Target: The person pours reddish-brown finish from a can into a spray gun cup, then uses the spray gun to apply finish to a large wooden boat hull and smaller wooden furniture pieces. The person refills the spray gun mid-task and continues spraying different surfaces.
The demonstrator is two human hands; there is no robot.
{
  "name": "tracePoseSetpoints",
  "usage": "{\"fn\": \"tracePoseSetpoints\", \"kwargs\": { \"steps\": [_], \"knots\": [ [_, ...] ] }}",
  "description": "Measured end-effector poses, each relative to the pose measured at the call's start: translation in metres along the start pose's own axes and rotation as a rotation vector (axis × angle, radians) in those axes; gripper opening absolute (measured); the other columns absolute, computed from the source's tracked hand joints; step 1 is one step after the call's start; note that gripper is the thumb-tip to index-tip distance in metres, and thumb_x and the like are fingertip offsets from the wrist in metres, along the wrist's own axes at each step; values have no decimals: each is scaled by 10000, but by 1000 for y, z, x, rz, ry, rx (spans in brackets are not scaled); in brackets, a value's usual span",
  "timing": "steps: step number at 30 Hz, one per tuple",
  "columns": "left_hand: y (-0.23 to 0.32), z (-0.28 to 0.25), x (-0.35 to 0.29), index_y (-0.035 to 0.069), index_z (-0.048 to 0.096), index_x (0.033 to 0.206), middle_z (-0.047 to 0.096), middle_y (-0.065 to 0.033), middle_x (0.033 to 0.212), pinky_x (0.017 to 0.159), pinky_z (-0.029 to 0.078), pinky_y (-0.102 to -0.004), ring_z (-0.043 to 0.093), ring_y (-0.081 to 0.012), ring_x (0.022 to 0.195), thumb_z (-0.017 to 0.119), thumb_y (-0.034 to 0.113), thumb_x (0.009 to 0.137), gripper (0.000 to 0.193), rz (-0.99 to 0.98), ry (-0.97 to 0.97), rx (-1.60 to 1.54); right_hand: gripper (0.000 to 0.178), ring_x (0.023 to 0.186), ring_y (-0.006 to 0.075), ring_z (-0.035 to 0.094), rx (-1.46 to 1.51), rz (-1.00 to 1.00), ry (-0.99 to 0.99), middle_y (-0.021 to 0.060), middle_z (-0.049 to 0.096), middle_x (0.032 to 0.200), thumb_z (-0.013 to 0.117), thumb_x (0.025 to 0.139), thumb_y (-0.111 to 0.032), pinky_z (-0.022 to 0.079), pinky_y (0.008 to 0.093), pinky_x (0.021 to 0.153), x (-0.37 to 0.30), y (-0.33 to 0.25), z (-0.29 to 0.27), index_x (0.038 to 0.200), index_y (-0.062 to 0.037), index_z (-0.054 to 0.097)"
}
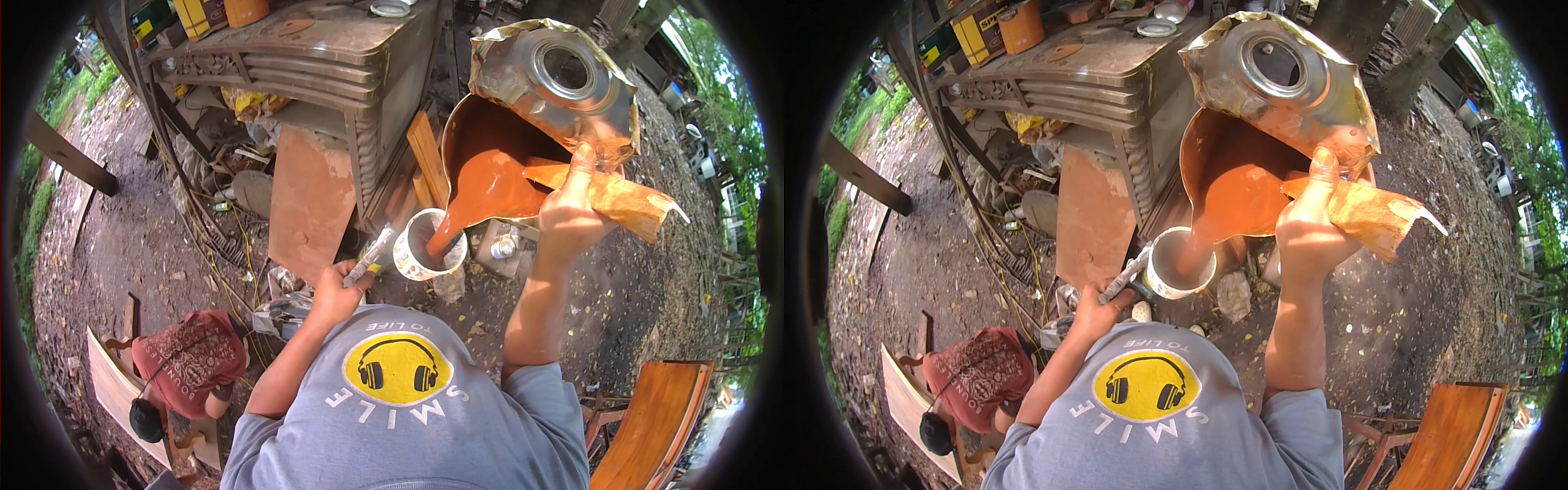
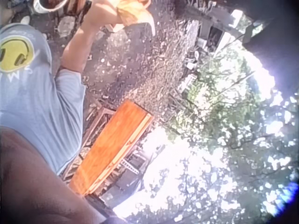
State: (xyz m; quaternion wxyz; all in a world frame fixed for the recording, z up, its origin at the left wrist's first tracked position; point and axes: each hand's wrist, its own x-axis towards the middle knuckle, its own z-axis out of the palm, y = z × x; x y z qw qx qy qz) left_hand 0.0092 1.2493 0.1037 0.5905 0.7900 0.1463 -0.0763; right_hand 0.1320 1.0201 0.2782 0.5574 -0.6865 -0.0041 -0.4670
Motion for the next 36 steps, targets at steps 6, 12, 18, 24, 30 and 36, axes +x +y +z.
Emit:
{"fn": "tracePoseSetpoints", "kwargs": {
  "steps": [6,12,18,24,30,36],
  "knots": [
    [9,-12,-8,3,645,774,566,-28,613,588,422,-324,502,-99,606,705,161,841,182,-23,-5,40,327,917,174,616,-120,31,54,123,644,1071,694,922,-112,495,321,823,12,16,-3,1164,65,565],
    [15,-24,-22,2,681,801,575,11,618,575,403,-292,485,-73,602,717,155,851,165,29,8,125,388,954,173,615,182,224,-124,117,637,1129,697,918,-83,499,336,836,35,15,5,1219,69,505],
    [5,-24,-24,-6,691,865,605,-110,619,606,448,-365,537,-129,606,721,214,829,225,-22,31,96,423,917,157,611,155,210,-127,107,634,1093,719,911,-118,507,310,779,20,22,17,1219,46,479],
    [5,-15,-25,-24,708,901,629,-99,635,631,467,-355,561,-133,618,717,222,823,258,-63,55,73,315,865,111,606,270,122,-117,52,654,1035,723,906,-110,496,272,734,7,13,24,1165,2,584],
    [20,-12,-28,-24,718,913,648,-98,659,640,471,-351,573,-135,632,716,211,816,255,-68,61,83,282,854,103,607,295,98,-173,41,664,1035,705,916,-101,486,259,734,7,10,19,1163,-11,604],
    [24,-10,-30,-24,725,943,675,-86,706,646,474,-325,580,-113,659,718,181,813,244,-116,40,32,251,840,106,612,243,10,-176,44,674,1018,693,926,-110,482,255,735,10,7,13,1145,-9,620]
  ]
}}
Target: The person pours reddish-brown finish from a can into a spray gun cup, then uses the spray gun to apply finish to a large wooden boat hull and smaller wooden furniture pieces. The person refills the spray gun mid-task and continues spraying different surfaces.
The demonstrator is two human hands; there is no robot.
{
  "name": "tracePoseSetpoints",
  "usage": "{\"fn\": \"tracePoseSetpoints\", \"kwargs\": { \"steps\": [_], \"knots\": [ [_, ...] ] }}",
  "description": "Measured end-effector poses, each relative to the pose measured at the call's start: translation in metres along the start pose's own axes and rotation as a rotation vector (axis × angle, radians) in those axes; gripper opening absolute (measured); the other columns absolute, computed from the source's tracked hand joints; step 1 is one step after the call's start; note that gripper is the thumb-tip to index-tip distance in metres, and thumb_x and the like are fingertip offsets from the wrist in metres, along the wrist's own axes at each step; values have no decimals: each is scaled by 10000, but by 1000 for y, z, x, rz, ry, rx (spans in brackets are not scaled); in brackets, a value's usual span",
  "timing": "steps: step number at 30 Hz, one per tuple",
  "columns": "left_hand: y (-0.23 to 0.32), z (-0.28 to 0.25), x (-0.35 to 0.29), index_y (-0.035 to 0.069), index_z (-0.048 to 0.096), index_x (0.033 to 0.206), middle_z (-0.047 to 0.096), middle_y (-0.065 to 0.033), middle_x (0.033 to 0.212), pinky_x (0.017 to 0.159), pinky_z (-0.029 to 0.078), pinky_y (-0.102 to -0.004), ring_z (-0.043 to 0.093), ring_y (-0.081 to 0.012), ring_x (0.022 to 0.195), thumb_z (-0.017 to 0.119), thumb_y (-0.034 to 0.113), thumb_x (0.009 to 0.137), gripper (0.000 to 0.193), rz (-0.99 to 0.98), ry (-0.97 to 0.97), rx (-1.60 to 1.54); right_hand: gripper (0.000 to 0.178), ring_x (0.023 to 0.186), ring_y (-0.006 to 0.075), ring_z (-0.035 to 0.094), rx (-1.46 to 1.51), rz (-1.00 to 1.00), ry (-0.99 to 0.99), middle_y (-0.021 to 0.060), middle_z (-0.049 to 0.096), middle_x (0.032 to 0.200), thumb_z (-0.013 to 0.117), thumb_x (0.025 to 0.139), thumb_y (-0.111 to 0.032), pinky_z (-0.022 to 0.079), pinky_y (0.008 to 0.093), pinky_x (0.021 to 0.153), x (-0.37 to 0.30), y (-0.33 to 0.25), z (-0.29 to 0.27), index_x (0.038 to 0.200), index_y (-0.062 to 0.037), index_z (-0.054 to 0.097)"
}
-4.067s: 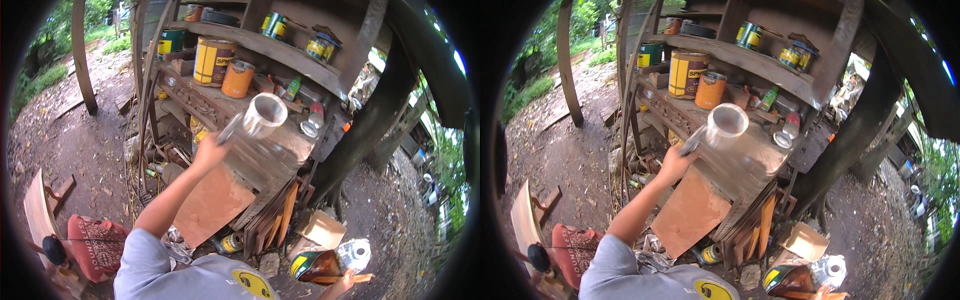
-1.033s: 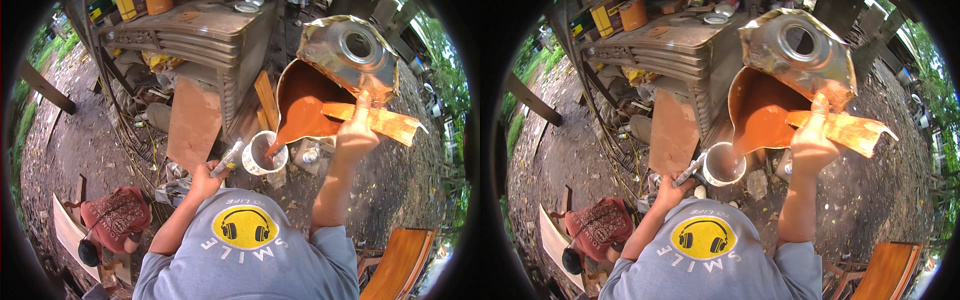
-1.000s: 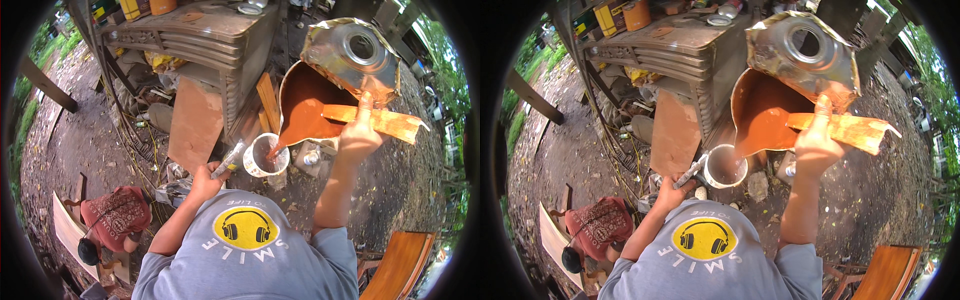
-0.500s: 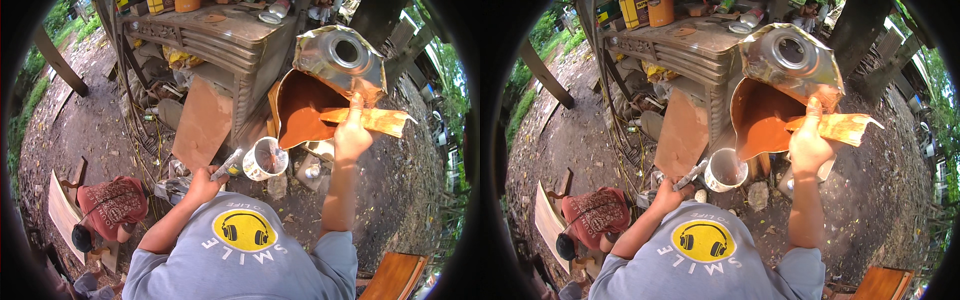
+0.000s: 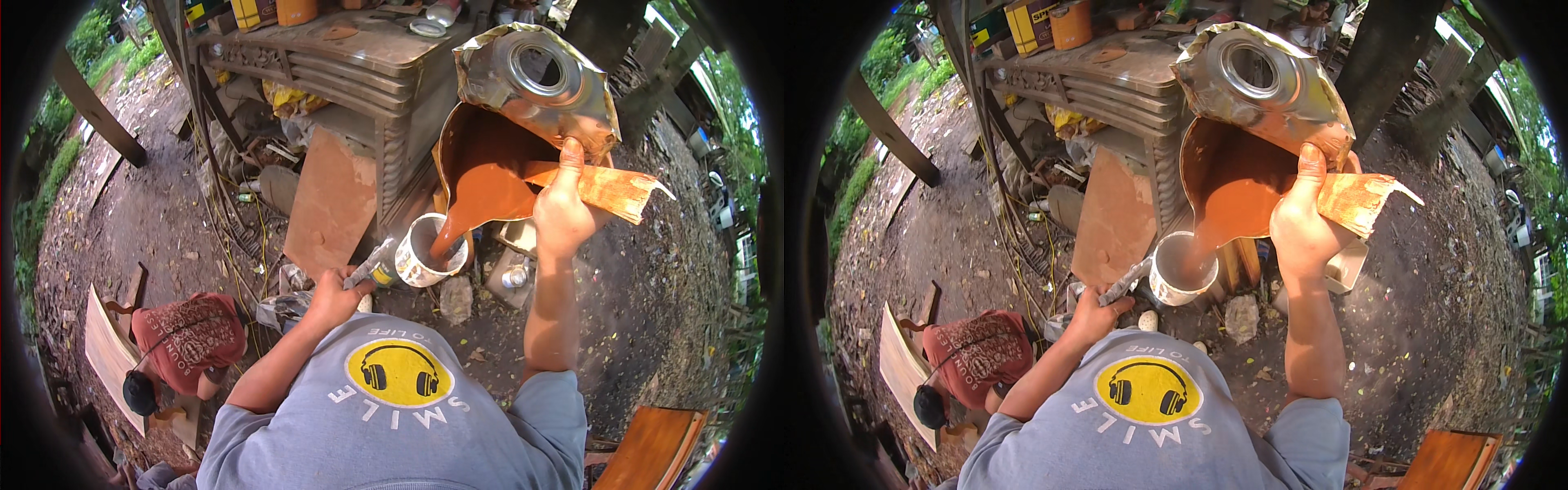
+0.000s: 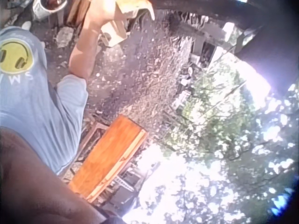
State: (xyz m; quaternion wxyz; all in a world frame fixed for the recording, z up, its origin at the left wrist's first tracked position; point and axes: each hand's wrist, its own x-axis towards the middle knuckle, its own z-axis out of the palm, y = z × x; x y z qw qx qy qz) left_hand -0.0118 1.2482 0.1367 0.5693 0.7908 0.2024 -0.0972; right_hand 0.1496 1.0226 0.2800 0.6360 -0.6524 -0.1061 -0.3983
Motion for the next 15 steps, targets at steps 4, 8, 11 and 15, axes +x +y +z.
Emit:
{"fn": "tracePoseSetpoints", "kwargs": {
  "steps": [4,8,11,15],
  "knots": [
    [6,1,-5,-28,724,942,678,-51,726,636,466,-303,566,-89,671,717,151,819,217,28,10,-17,248,797,120,620,39,4,39,47,675,1013,693,925,-106,492,264,697,2,1,1,1139,-3,621],
    [10,-3,-8,-22,711,874,624,-15,672,604,441,-301,525,-78,641,713,141,830,169,41,16,-33,262,928,146,612,83,37,18,67,647,1063,680,925,-65,486,304,820,17,-3,-2,1147,23,572],
    [9,-13,-8,0,700,822,581,-18,618,577,420,-314,504,-90,601,723,177,820,178,39,16,20,243,950,161,629,61,9,-74,89,668,1069,666,925,-42,490,305,844,33,-8,4,1140,55,606],
    [28,-29,-9,11,706,823,568,-21,604,558,410,-324,498,-98,580,721,198,818,187,86,11,7,199,872,145,636,52,95,-164,85,689,1002,646,914,-11,492,285,799,68,-6,21,1097,70,647]
  ]
}}
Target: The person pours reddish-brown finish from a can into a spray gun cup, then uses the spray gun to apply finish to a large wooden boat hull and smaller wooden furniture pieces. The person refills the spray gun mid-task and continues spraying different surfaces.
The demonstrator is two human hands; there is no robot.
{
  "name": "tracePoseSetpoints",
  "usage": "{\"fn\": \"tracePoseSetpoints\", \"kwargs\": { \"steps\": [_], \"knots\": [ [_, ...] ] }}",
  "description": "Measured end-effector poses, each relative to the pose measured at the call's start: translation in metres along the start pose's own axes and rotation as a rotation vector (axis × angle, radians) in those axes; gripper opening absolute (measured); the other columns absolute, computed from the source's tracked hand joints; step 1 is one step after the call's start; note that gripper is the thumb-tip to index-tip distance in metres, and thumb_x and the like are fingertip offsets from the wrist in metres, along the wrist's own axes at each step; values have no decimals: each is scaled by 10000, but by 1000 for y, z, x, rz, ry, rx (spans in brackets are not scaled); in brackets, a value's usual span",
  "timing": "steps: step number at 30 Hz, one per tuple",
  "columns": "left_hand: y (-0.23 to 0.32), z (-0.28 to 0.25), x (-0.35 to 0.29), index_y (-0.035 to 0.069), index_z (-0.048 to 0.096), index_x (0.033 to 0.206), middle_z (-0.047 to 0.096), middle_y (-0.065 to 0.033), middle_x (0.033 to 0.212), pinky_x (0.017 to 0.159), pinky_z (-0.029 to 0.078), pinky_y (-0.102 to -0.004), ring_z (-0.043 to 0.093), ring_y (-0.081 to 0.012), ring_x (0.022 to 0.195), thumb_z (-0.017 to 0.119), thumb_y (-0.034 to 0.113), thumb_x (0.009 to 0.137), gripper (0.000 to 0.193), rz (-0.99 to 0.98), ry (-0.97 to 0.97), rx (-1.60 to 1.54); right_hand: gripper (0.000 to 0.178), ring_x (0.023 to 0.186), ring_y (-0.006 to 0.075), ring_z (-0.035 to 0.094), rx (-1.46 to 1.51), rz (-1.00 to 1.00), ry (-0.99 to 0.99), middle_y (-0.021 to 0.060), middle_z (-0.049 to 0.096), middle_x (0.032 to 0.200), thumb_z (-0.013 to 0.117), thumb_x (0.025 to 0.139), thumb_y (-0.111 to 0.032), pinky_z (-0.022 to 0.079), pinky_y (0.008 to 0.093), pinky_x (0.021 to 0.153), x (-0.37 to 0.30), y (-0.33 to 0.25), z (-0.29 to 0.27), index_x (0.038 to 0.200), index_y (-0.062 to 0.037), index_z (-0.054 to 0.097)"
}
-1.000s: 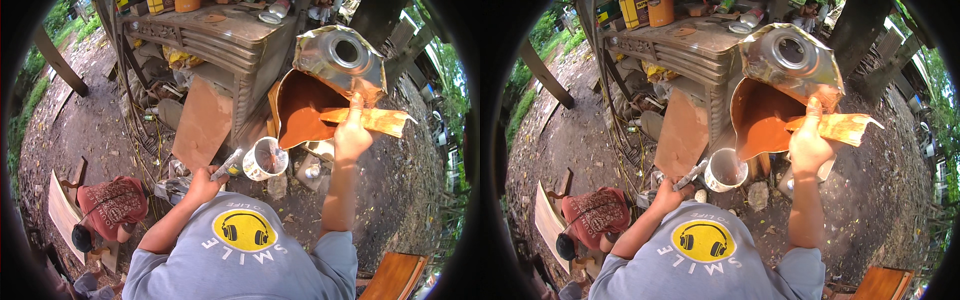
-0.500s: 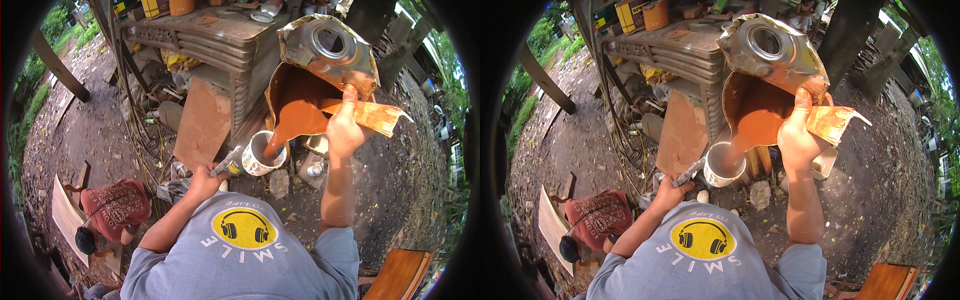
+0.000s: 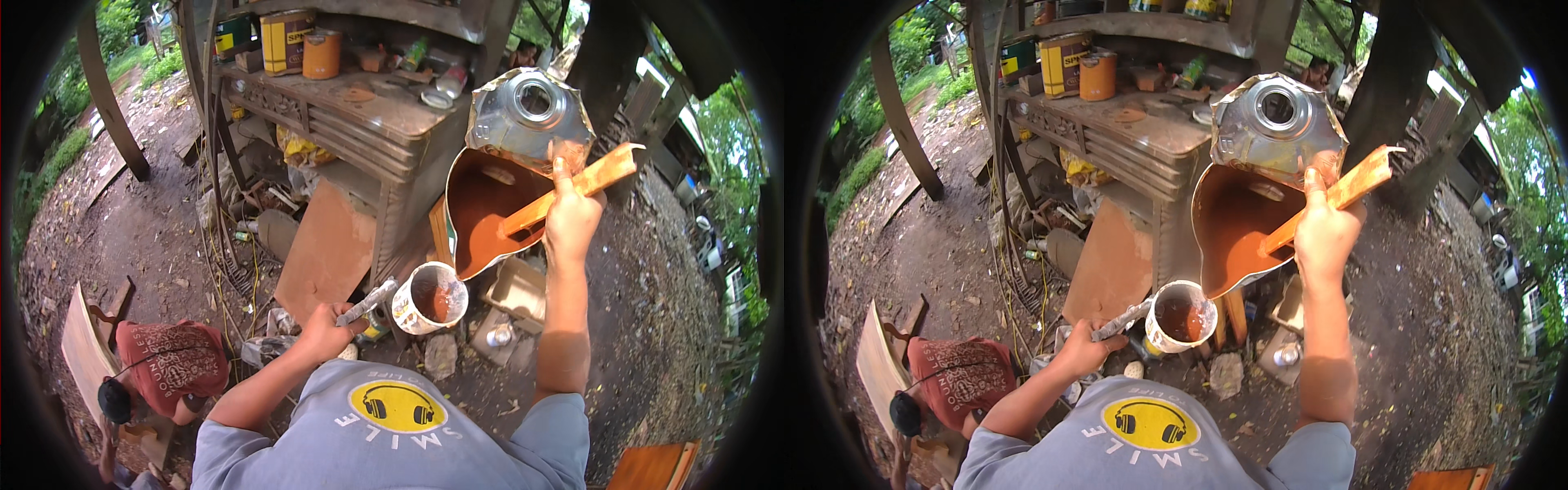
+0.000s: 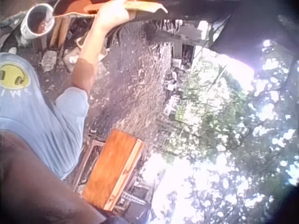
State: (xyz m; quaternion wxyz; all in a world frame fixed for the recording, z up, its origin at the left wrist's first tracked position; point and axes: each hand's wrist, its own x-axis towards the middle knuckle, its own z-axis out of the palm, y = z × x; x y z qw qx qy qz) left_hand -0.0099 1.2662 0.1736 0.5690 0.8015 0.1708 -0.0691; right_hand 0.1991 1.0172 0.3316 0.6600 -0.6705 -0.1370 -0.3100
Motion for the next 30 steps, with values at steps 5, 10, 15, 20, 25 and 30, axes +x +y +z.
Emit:
{"fn": "tracePoseSetpoints", "kwargs": {
  "steps": [5,10,15,20,25,30],
  "knots": [
    [27,-30,6,-3,710,858,579,0,613,554,409,-311,497,-85,582,723,187,826,194,44,28,-56,68,615,73,502,58,226,-50,-11,607,753,699,871,-36,374,262,553,46,-7,44,893,28,704],
    [57,-63,7,15,662,791,574,35,676,600,408,-281,492,-64,650,698,131,841,131,139,58,-315,152,753,193,621,231,322,-243,115,666,866,656,900,-51,518,314,702,100,-5,95,917,98,682],
    [63,-99,16,44,595,725,510,68,675,585,360,-255,441,-35,657,683,115,850,169,187,162,-348,88,764,233,647,386,371,-391,115,647,845,584,928,-28,548,342,735,162,-5,168,932,51,623],
    [28,-131,26,57,543,663,445,75,618,527,303,-278,386,-42,597,698,135,846,252,181,308,-358,103,747,260,637,303,391,-420,132,641,870,616,916,-39,545,385,683,199,8,282,940,61,618],
    [4,-146,28,47,535,636,441,70,581,502,296,-297,379,-55,562,710,137,837,281,75,448,-272,247,837,234,618,286,305,-373,137,649,945,657,853,-6,486,372,747,257,47,350,1072,102,619],
    [-34,-151,27,29,591,687,464,61,590,504,302,-299,395,-64,554,700,123,838,208,-36,584,-359,441,1067,227,608,305,451,-136,207,640,1141,704,827,-82,483,336,878,271,85,421,1190,134,579]
  ]
}}
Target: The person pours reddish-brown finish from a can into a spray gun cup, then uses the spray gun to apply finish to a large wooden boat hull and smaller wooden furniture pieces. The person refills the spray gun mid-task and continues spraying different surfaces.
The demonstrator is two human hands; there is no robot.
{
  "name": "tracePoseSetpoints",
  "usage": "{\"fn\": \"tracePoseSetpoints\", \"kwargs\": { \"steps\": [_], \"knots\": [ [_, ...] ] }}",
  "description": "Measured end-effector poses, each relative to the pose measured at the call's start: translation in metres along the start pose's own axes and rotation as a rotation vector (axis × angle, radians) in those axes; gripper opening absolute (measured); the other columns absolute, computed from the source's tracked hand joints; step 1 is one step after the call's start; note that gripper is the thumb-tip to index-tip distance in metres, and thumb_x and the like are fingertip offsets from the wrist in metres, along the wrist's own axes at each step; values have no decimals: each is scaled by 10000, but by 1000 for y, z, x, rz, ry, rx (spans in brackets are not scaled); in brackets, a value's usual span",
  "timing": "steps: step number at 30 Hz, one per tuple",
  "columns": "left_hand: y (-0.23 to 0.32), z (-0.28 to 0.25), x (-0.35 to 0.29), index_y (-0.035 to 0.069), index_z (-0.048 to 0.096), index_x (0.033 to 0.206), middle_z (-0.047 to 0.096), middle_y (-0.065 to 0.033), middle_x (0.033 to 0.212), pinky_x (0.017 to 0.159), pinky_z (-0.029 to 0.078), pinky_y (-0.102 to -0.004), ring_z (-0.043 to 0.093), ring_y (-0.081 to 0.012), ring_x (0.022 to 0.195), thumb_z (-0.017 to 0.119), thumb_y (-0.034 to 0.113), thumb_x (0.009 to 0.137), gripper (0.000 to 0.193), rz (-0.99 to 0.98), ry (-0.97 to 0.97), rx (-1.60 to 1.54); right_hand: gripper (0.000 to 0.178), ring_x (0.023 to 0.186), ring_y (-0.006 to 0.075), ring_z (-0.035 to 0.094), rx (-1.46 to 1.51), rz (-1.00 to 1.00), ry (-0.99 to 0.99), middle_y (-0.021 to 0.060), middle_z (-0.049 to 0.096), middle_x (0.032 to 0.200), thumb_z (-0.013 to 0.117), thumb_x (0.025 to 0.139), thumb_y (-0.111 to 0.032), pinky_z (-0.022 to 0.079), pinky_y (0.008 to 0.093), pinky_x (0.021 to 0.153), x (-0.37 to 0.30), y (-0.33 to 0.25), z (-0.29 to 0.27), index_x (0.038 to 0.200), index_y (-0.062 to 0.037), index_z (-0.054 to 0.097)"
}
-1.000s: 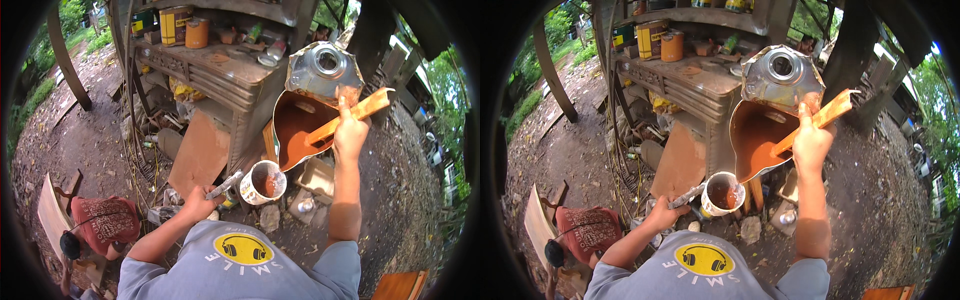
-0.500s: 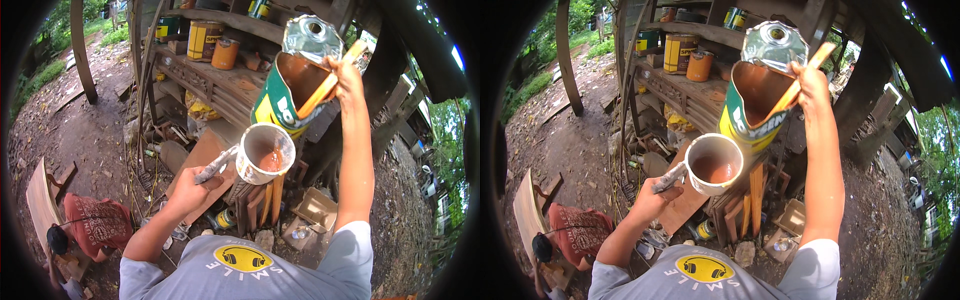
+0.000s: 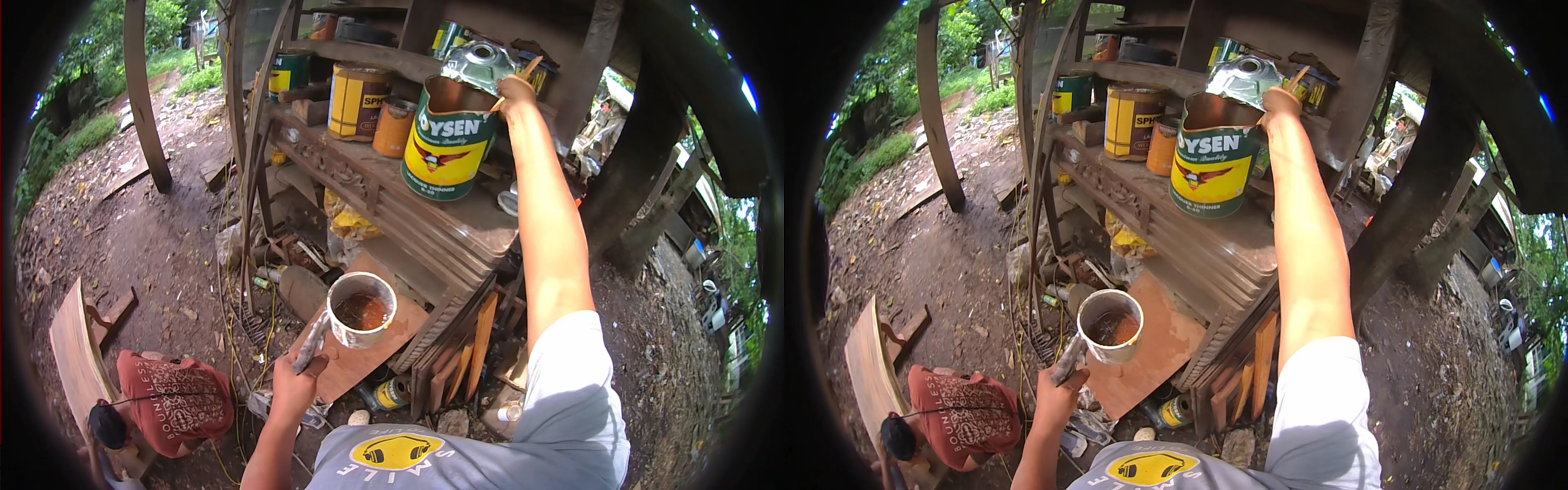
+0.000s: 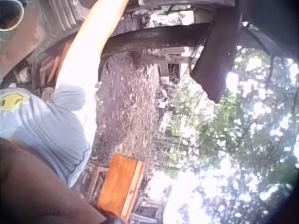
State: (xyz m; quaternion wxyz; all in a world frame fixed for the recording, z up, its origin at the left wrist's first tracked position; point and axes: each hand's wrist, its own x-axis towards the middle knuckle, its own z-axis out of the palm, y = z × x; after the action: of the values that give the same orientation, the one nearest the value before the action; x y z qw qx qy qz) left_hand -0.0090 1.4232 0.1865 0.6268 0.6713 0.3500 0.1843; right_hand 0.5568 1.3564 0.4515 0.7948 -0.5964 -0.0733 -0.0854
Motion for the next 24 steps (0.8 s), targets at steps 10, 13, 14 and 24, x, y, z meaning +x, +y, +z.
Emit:
{"fn": "tracePoseSetpoints", "kwargs": {
  "steps": [10,13,14,24],
  "knots": [
    [-16,-23,25,26,646,799,484,70,620,504,283,-265,391,-47,540,688,99,841,94,-132,75,-109,486,1057,277,682,-212,202,358,161,668,1214,735,789,-156,552,393,871,1,34,-3,1233,4,617],
    [-17,-20,32,29,652,820,490,71,621,502,286,-257,396,-44,541,690,112,843,94,-145,50,-131,524,1044,275,683,-116,21,282,199,674,1178,763,782,-190,546,400,871,-24,32,-5,1220,53,610],
    [-14,-11,37,30,652,820,491,71,622,502,287,-256,397,-44,541,690,115,843,96,-133,5,-127,587,1031,272,680,-217,-112,185,230,675,1149,821,751,-249,541,412,850,5,36,-31,1175,100,616],
    [-29,5,40,39,617,757,477,63,619,500,286,-253,398,-46,545,660,88,830,97,-166,-65,-146,708,1098,351,638,-958,-32,16,206,647,1233,758,765,-574,482,443,952,-80,52,-138,1182,-13,648]
  ]
}}
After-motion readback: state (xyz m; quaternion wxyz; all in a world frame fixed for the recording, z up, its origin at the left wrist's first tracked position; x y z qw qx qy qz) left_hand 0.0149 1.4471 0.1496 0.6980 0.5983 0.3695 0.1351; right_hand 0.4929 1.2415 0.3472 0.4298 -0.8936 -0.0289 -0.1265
